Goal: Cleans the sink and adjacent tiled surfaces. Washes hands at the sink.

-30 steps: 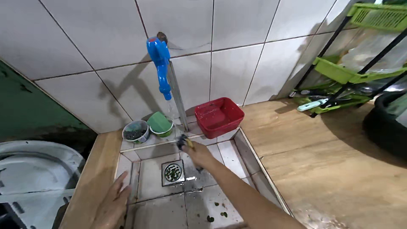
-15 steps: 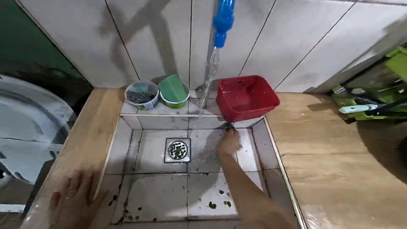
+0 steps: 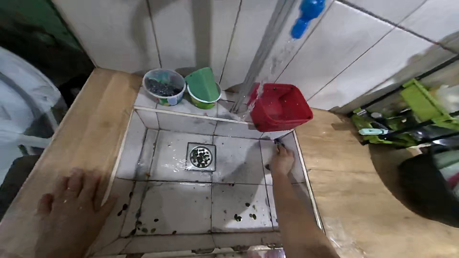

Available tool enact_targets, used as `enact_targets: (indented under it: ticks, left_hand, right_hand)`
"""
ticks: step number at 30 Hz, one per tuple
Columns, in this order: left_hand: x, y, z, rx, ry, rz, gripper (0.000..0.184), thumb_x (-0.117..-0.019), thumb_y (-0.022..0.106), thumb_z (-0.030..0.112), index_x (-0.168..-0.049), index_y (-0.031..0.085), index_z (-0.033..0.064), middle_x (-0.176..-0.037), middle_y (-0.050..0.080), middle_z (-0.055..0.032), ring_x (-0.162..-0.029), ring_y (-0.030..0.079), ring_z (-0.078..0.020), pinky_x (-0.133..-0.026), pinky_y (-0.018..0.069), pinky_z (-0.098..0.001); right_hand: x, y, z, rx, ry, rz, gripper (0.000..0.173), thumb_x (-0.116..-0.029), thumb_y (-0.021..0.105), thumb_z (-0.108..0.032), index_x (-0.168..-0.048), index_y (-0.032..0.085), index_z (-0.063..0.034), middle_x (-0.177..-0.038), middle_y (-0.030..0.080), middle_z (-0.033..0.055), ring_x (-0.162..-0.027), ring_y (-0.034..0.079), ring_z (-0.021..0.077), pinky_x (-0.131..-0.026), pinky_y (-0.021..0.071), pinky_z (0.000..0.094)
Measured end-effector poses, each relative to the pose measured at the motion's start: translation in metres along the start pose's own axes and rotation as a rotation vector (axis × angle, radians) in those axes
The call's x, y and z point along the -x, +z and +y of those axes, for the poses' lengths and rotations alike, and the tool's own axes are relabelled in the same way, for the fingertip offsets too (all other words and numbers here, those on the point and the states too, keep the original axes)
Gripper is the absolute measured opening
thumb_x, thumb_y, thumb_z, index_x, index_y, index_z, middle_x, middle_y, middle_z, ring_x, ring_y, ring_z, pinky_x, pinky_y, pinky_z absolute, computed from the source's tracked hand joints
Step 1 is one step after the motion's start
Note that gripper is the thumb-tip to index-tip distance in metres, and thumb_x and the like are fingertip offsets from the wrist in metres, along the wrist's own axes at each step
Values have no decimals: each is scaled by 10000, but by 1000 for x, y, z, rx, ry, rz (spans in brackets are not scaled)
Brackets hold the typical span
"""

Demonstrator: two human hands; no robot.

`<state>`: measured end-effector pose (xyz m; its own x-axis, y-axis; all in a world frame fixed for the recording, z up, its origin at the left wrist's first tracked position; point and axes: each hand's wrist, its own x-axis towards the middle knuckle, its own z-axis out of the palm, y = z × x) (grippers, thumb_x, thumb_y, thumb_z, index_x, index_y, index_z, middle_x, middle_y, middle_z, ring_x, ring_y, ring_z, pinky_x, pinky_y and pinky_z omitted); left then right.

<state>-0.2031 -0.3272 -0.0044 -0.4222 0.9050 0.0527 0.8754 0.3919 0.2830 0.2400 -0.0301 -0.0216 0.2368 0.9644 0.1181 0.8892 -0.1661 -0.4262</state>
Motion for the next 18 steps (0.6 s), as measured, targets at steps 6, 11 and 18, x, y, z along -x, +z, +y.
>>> enact_targets:
  ticks: [6, 11, 18]
  left_hand:
    - [-4, 11, -7, 17, -6, 25, 738, -928, 595, 509, -1512, 472, 75, -1613, 326, -249, -1476, 269, -534, -1109, 210, -775]
    - [-5, 10, -11, 25, 25, 23, 719, -940, 575, 510, -1505, 479, 75, -1594, 348, -263, -1468, 279, -539, -1099, 235, -775]
    - [-13, 18, -24, 7, -28, -33, 765, -948, 536, 585, -1564, 398, 154, -1636, 297, -210, -1509, 226, -491, -1140, 215, -756]
  right_hand:
    - [92, 64, -92, -18, -168, -228, 438, -980, 546, -10, -1409, 604, -74, -1505, 518, 209, -1390, 496, 403, -1102, 439, 592]
    - [95, 50, -124, -205, -644, -598, 360, -969, 512, 96, -1249, 711, -10, -1372, 633, 209, -1300, 582, 381, -1124, 439, 523]
    - [-50, -26, 22, 409, -500, -314, 326, -997, 510, 28, -1277, 677, 10, -1377, 603, 270, -1307, 545, 475, -1096, 414, 647]
